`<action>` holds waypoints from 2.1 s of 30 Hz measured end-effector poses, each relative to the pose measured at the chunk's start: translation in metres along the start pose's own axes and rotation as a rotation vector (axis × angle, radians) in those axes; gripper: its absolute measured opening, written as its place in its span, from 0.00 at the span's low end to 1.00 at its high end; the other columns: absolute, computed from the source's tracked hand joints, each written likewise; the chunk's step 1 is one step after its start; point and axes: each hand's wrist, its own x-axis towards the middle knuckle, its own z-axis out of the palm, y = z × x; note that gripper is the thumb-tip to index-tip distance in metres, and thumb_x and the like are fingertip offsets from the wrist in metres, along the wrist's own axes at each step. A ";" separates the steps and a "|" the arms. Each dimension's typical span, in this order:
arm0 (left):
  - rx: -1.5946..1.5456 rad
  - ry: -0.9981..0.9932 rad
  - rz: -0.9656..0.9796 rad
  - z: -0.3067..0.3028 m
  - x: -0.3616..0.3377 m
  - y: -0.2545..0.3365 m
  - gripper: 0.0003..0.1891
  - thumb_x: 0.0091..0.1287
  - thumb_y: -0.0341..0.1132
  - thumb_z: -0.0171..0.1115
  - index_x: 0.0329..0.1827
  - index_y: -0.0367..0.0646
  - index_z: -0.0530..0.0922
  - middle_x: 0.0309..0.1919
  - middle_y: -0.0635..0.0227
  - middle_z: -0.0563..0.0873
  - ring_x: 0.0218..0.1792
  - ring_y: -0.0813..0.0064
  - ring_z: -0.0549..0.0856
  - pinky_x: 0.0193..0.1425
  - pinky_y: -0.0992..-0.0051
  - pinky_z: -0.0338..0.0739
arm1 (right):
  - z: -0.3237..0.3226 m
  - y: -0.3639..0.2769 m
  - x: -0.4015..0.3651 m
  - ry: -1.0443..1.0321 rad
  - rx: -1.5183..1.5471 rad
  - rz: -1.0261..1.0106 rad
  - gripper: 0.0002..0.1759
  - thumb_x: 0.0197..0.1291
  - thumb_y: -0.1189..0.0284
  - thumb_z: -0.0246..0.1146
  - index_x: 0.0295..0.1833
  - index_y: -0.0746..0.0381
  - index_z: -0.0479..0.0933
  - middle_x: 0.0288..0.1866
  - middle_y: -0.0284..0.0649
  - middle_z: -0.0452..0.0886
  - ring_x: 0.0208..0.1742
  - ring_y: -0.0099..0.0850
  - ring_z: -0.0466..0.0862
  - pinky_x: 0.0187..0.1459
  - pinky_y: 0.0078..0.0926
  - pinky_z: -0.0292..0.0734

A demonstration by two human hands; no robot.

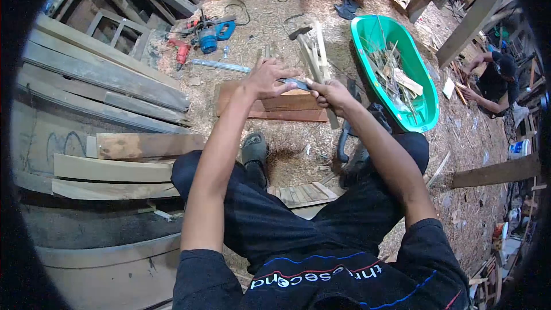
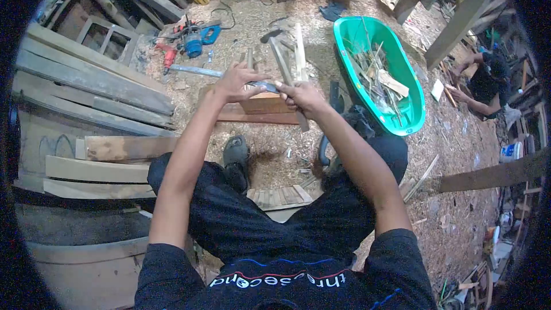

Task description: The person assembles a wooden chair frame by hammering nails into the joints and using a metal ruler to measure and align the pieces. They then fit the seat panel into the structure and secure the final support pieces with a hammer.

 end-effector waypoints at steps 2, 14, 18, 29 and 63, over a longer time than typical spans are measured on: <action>0.043 0.012 0.001 -0.003 -0.006 -0.008 0.22 0.62 0.58 0.61 0.57 0.65 0.83 0.35 0.70 0.86 0.42 0.66 0.78 0.56 0.63 0.64 | 0.010 0.003 0.008 -0.004 0.037 0.051 0.15 0.65 0.63 0.66 0.32 0.62 0.75 0.22 0.28 0.73 0.17 0.14 0.65 0.18 0.14 0.57; -0.185 0.777 -0.605 0.085 -0.048 -0.043 0.27 0.60 0.43 0.65 0.60 0.41 0.73 0.52 0.54 0.76 0.59 0.57 0.73 0.64 0.56 0.65 | 0.005 0.034 0.049 0.240 0.206 -0.004 0.12 0.67 0.68 0.63 0.33 0.62 0.73 0.23 0.30 0.72 0.18 0.17 0.65 0.18 0.18 0.59; -0.403 0.534 -0.652 0.182 -0.077 -0.053 0.25 0.55 0.29 0.67 0.58 0.39 0.73 0.54 0.50 0.77 0.59 0.51 0.73 0.62 0.58 0.68 | 0.003 0.044 0.042 0.395 0.122 -0.009 0.10 0.68 0.69 0.62 0.34 0.61 0.74 0.23 0.30 0.72 0.18 0.16 0.64 0.18 0.16 0.58; -0.563 0.236 -0.566 0.170 -0.058 -0.017 0.20 0.54 0.22 0.64 0.52 0.37 0.78 0.46 0.55 0.82 0.50 0.55 0.82 0.53 0.65 0.77 | 0.009 0.091 0.043 0.292 0.297 0.047 0.10 0.70 0.69 0.58 0.36 0.62 0.70 0.26 0.31 0.72 0.20 0.17 0.64 0.19 0.15 0.58; -1.320 0.353 -0.951 0.210 -0.024 -0.047 0.13 0.68 0.32 0.62 0.51 0.34 0.83 0.35 0.76 0.86 0.34 0.85 0.80 0.38 0.80 0.75 | -0.009 0.139 0.059 0.650 -0.318 -0.031 0.13 0.66 0.68 0.63 0.34 0.67 0.81 0.21 0.35 0.78 0.19 0.23 0.75 0.22 0.25 0.70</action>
